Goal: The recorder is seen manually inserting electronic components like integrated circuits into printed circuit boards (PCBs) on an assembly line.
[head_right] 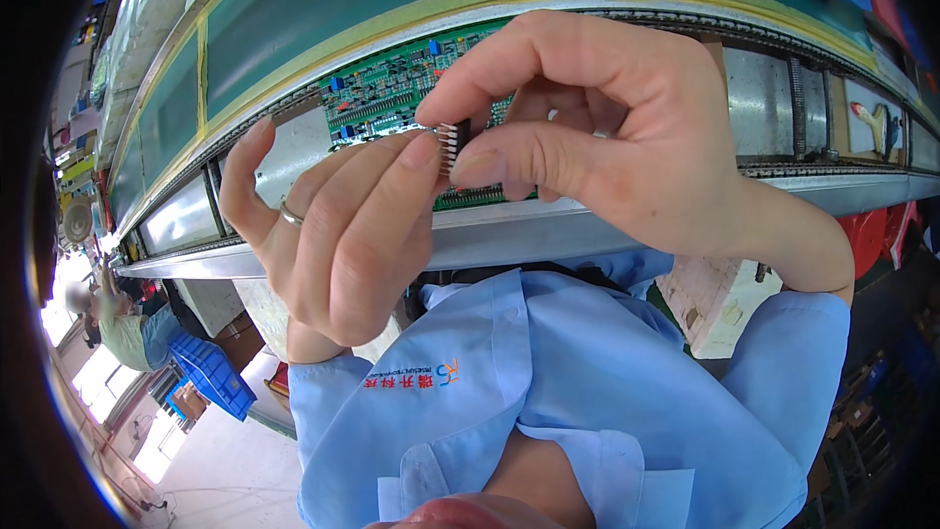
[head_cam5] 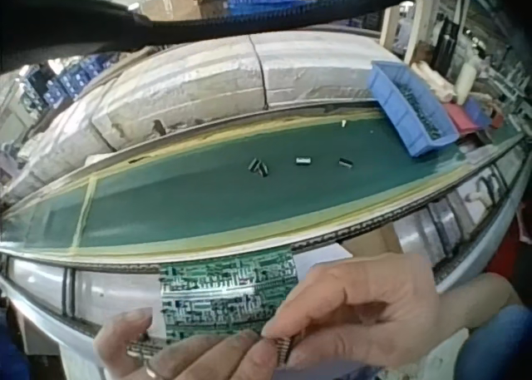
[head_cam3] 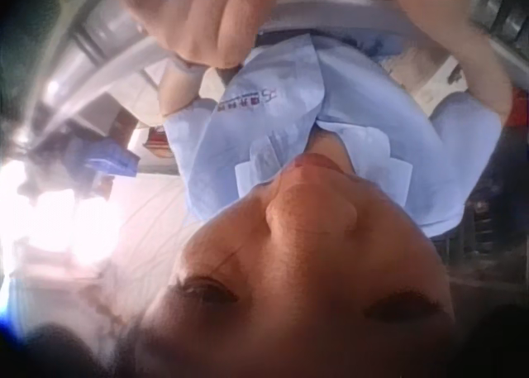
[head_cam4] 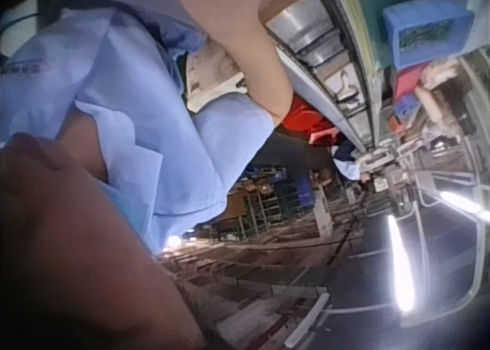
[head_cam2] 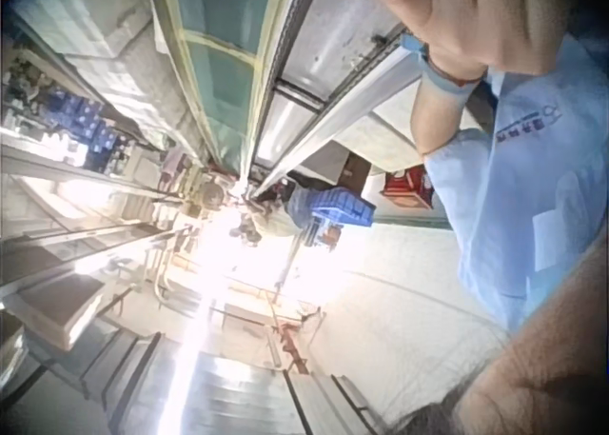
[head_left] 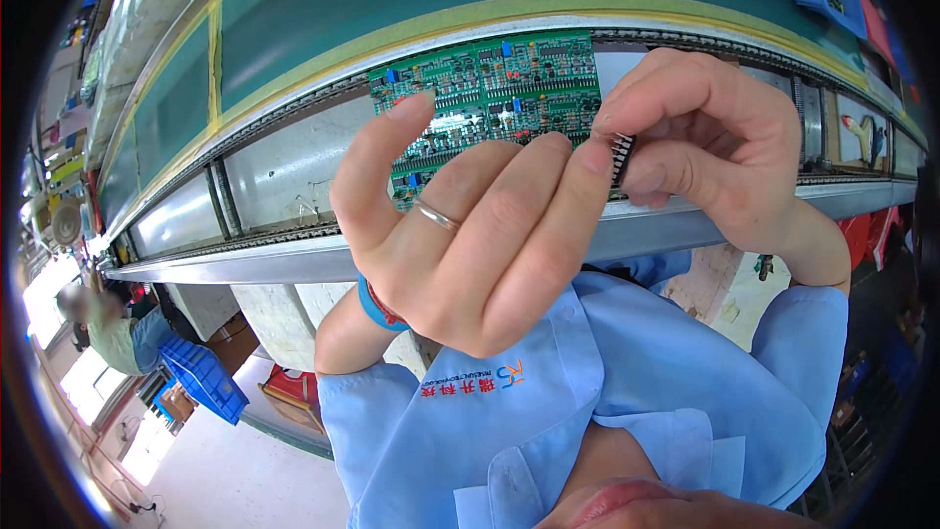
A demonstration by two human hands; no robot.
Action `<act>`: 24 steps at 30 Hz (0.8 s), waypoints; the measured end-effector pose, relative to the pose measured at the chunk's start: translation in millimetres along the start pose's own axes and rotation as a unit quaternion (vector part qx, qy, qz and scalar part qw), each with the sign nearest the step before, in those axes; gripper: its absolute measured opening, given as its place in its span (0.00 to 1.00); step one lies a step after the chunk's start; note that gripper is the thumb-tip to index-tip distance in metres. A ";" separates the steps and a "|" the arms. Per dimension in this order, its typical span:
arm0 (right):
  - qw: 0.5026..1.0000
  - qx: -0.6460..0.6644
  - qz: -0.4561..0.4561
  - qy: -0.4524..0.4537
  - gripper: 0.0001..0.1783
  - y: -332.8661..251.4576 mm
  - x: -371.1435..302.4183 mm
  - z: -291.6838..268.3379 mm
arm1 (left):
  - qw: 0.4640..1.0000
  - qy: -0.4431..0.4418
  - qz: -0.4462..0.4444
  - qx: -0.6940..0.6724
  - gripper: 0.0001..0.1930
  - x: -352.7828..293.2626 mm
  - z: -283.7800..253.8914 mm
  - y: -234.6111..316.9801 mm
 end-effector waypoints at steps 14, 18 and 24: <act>0.932 -0.295 -0.212 0.002 0.26 -29.7 4.0 10.6 | 0.946 -0.004 -0.177 -0.273 0.13 3.3 19.0 -43.1; 0.891 -0.342 -0.299 -0.009 0.27 -38.1 -3.0 18.5 | 0.945 -0.014 -0.201 -0.259 0.12 -0.1 21.8 -41.6; 0.884 -0.352 -0.308 0.001 0.27 -41.3 -4.4 24.3 | 0.936 -0.038 -0.220 -0.270 0.10 -3.3 24.7 -40.6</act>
Point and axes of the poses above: each hand's wrist, its own x-axis towards the middle knuckle, its own z-axis out of the palm, y = z × x, the point moved 9 cm from there along x, towards the middle knuckle, and after that the axes turned 8 degrees about y, right-handed, at the moved point
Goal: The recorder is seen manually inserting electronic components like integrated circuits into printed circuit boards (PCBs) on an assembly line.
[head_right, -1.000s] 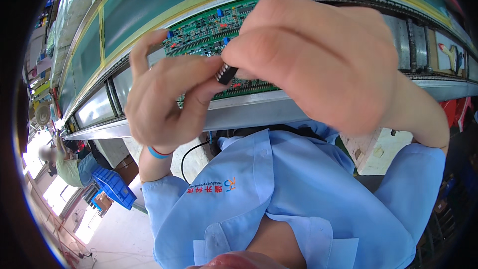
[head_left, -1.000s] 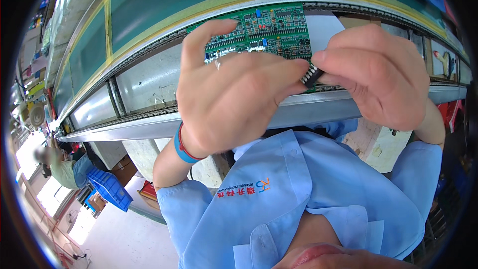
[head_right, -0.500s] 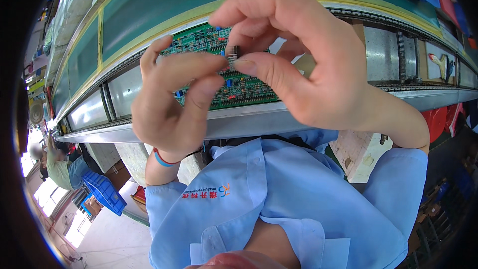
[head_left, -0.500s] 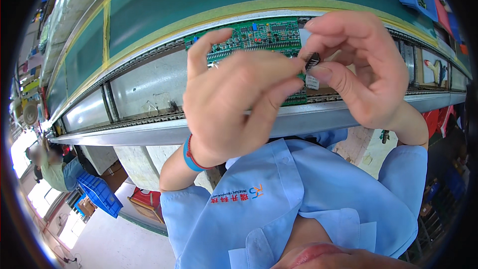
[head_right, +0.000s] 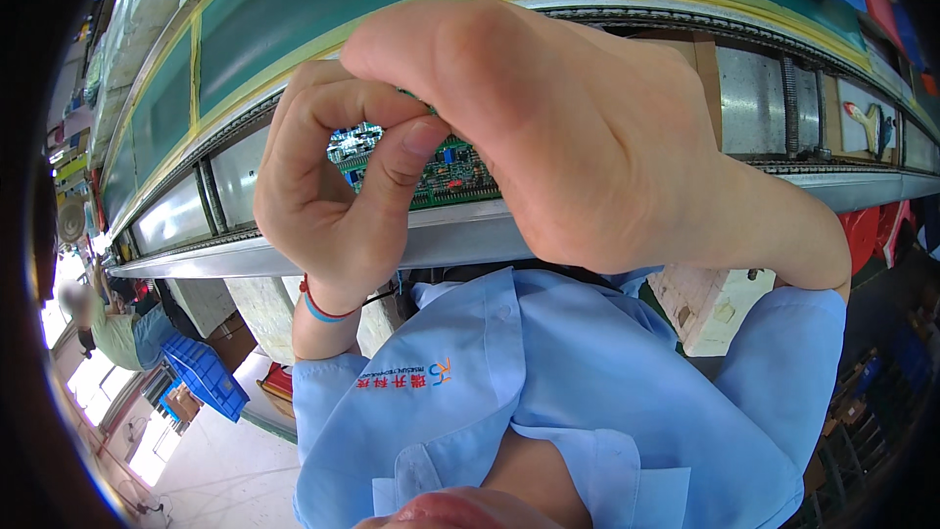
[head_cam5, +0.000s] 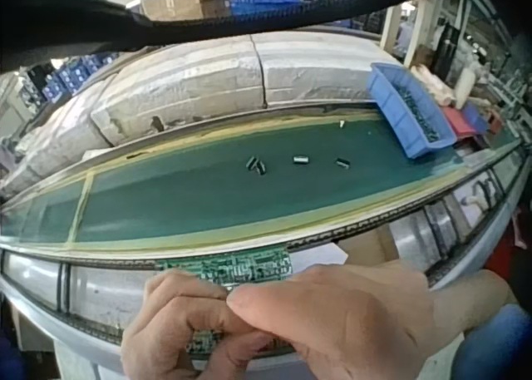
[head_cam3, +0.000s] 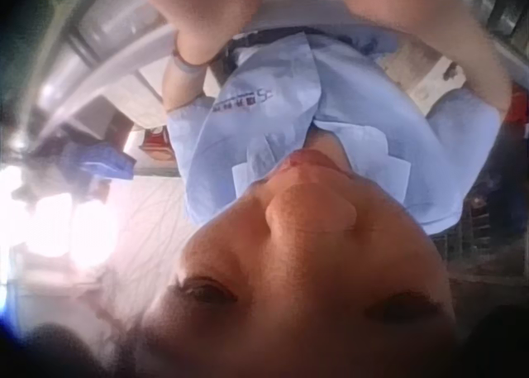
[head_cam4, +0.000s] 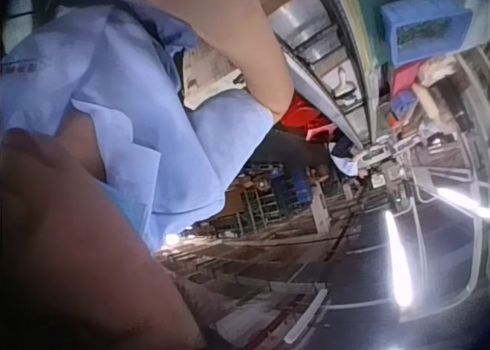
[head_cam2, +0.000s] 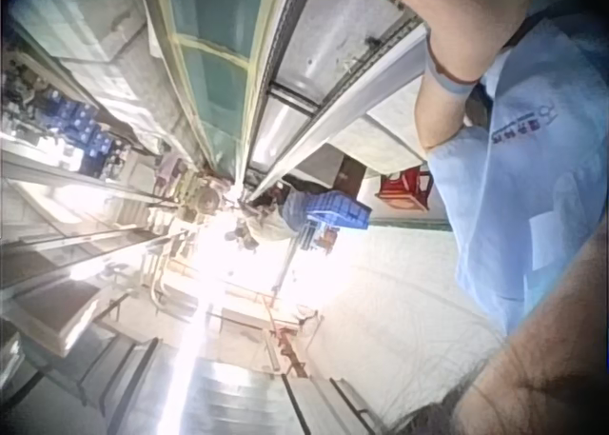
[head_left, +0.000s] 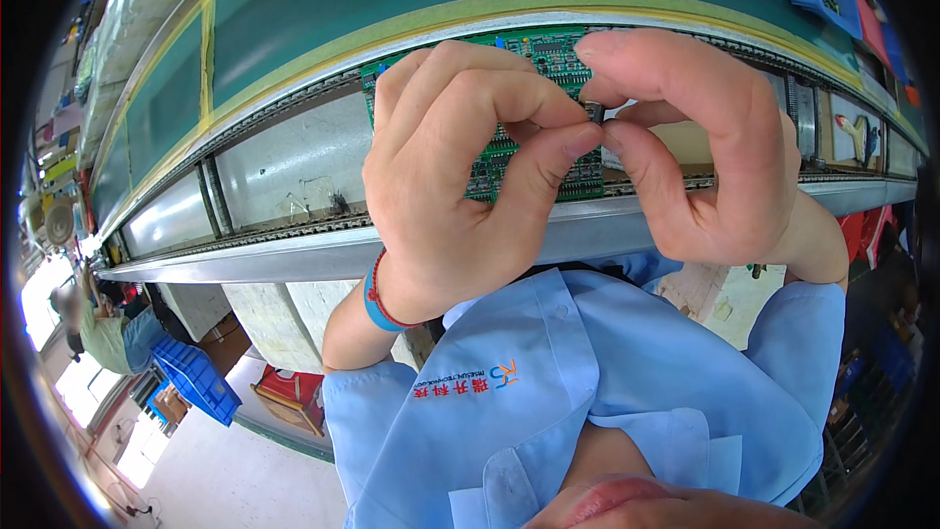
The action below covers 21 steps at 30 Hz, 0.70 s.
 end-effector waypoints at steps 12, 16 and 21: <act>0.957 0.118 0.260 -0.047 0.29 37.2 0.9 0.6 | 0.998 0.003 -0.067 -0.001 0.13 2.6 -1.2 -17.0; 0.939 0.160 0.301 -0.042 0.29 45.5 -3.2 1.6 | 0.998 -0.016 -0.053 0.021 0.16 8.3 -1.0 -12.0; 0.936 0.176 0.304 -0.029 0.27 52.7 -7.2 1.4 | 0.966 -0.009 0.181 0.184 0.21 6.7 6.4 14.3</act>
Point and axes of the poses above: each hand's wrist, its own x-axis towards the middle knuckle, its own z-axis out of the palm, y = z × x, the point moved 9 cm from there along x, towards the middle knuckle, and after that the axes turned 8 degrees about y, right-handed, at the moved point
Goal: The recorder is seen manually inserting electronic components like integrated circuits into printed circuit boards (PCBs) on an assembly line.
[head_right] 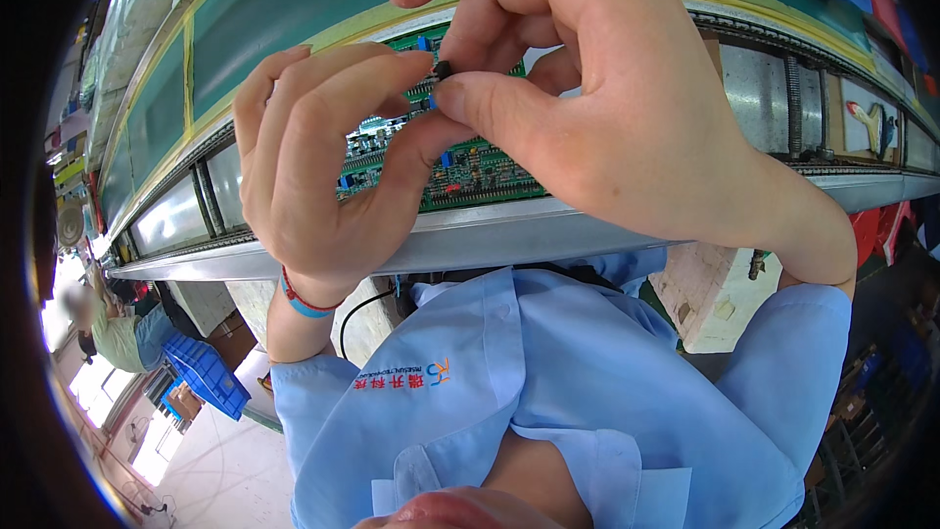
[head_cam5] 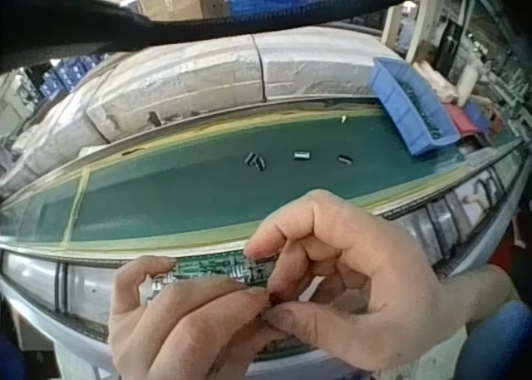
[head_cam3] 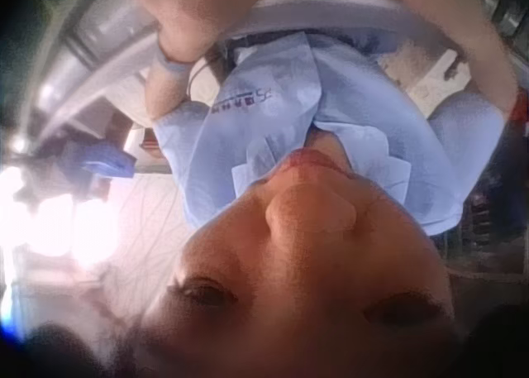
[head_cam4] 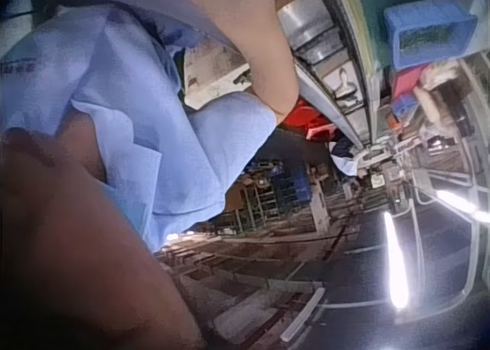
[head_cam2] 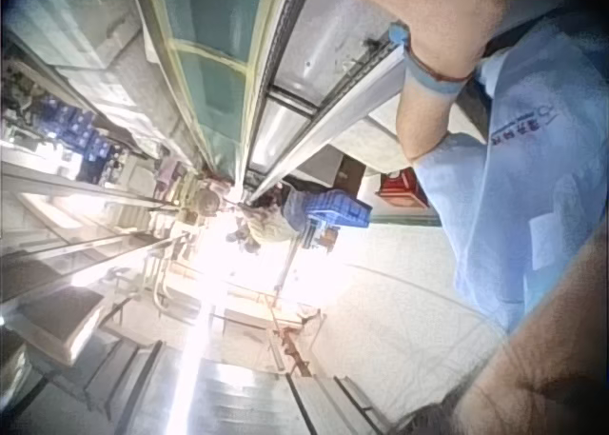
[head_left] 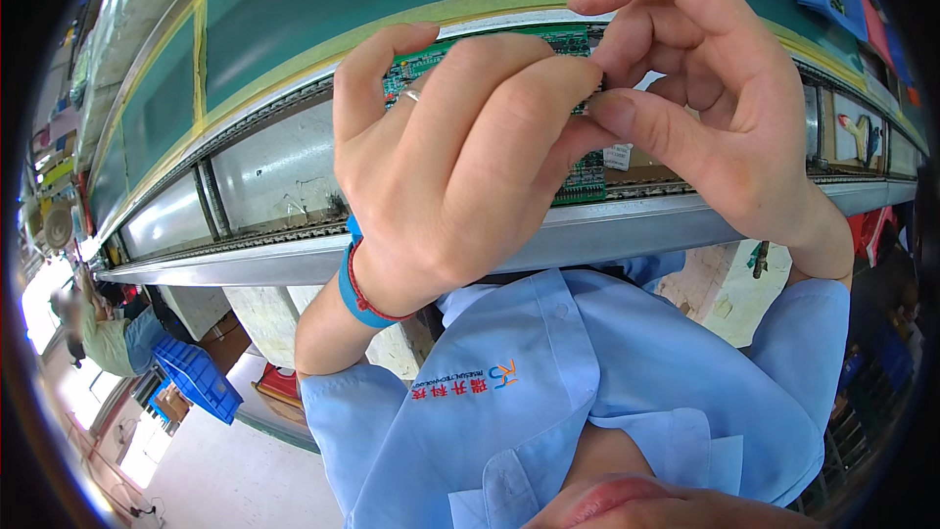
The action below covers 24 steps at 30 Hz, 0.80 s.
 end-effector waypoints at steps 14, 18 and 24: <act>0.971 -0.164 -0.172 0.001 0.11 -0.9 -2.2 6.1 | 0.832 -0.096 -0.431 -0.336 0.19 -28.1 29.6 -58.8; 0.984 -0.144 -0.103 0.034 0.10 7.8 -9.4 1.1 | 0.859 -0.113 -0.386 -0.315 0.18 -27.5 27.9 -52.9; 0.991 -0.102 -0.020 0.081 0.10 14.2 -22.4 0.1 | 0.918 -0.135 -0.285 -0.240 0.18 -25.5 11.7 -34.5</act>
Point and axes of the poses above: each hand's wrist, its own x-axis towards the middle knuckle, its own z-axis out of the palm, y = z × x, the point moved 9 cm from there along x, towards the middle knuckle, and after that the axes turned 8 degrees about y, right-handed, at the moved point
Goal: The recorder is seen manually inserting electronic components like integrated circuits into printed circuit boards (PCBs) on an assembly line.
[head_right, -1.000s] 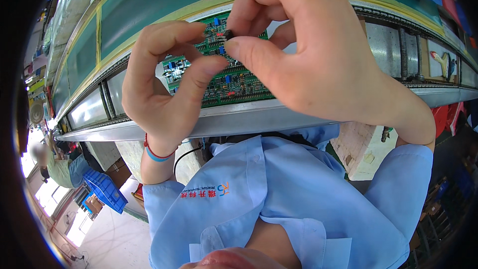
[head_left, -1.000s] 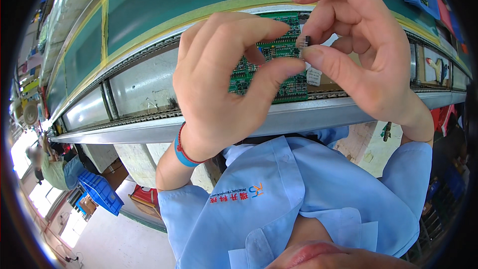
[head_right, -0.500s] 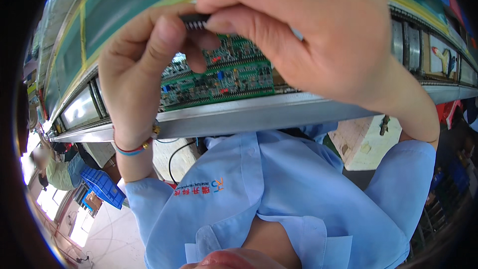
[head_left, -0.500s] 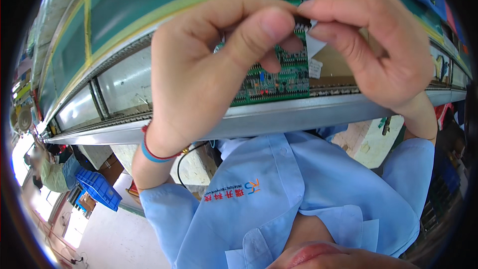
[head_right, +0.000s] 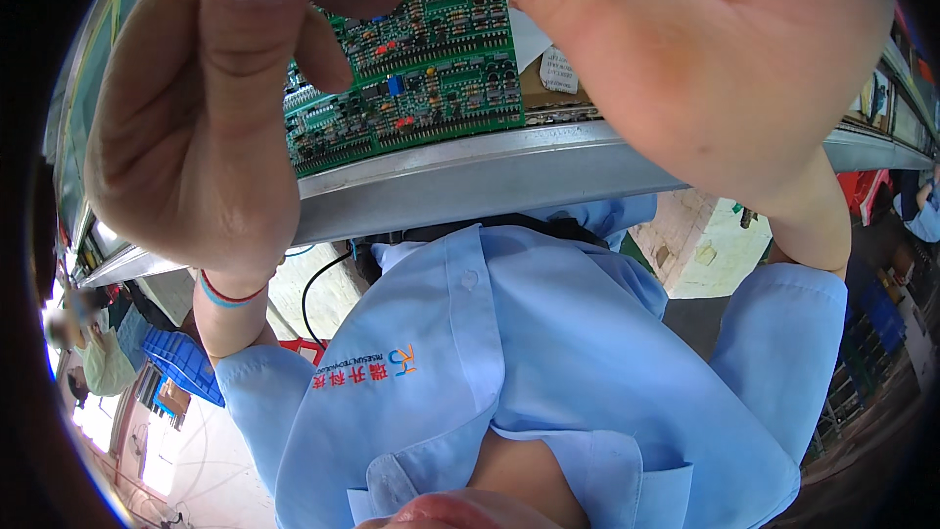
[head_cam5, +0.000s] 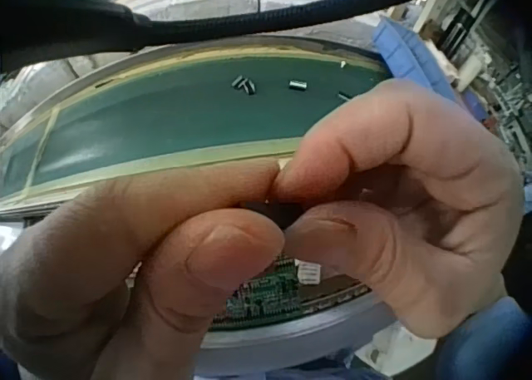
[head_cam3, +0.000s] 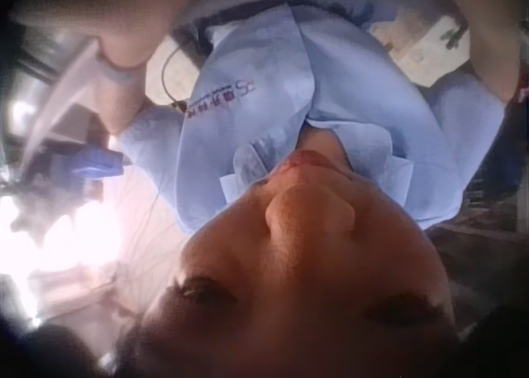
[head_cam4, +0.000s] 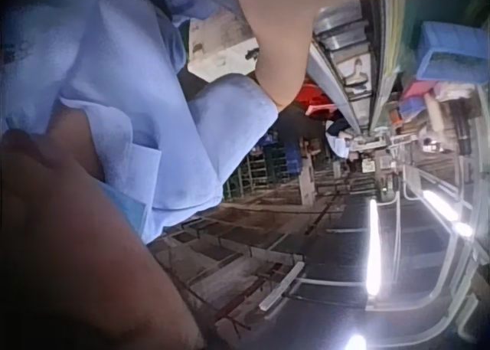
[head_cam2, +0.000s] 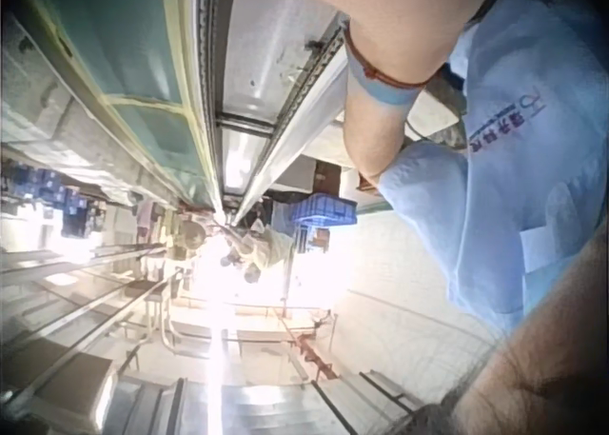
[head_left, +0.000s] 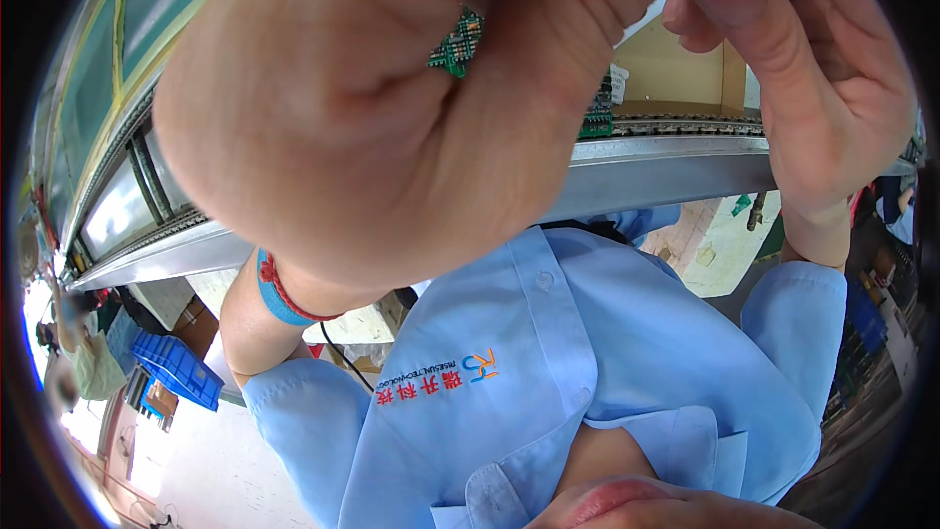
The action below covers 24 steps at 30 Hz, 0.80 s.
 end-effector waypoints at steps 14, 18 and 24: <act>0.960 -0.204 -0.184 -0.054 0.09 -3.8 -35.5 43.8 | 0.948 0.030 0.180 0.262 0.12 -72.0 12.4 2.9; 0.950 -0.230 -0.205 -0.055 0.10 -4.7 -38.9 48.4 | 0.942 0.039 0.180 0.279 0.11 -91.5 25.2 3.2; 0.947 -0.260 -0.174 -0.069 0.12 -0.2 -37.2 49.3 | 0.943 0.054 0.202 0.259 0.10 -100.3 30.3 -5.4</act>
Point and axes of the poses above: each hand's wrist, its own x-axis towards the middle knuckle, its own z-axis out of the palm, y = z × x, the point moved 9 cm from there along x, towards the middle knuckle, and after that the axes turned 8 degrees about y, right-handed, at the moved point
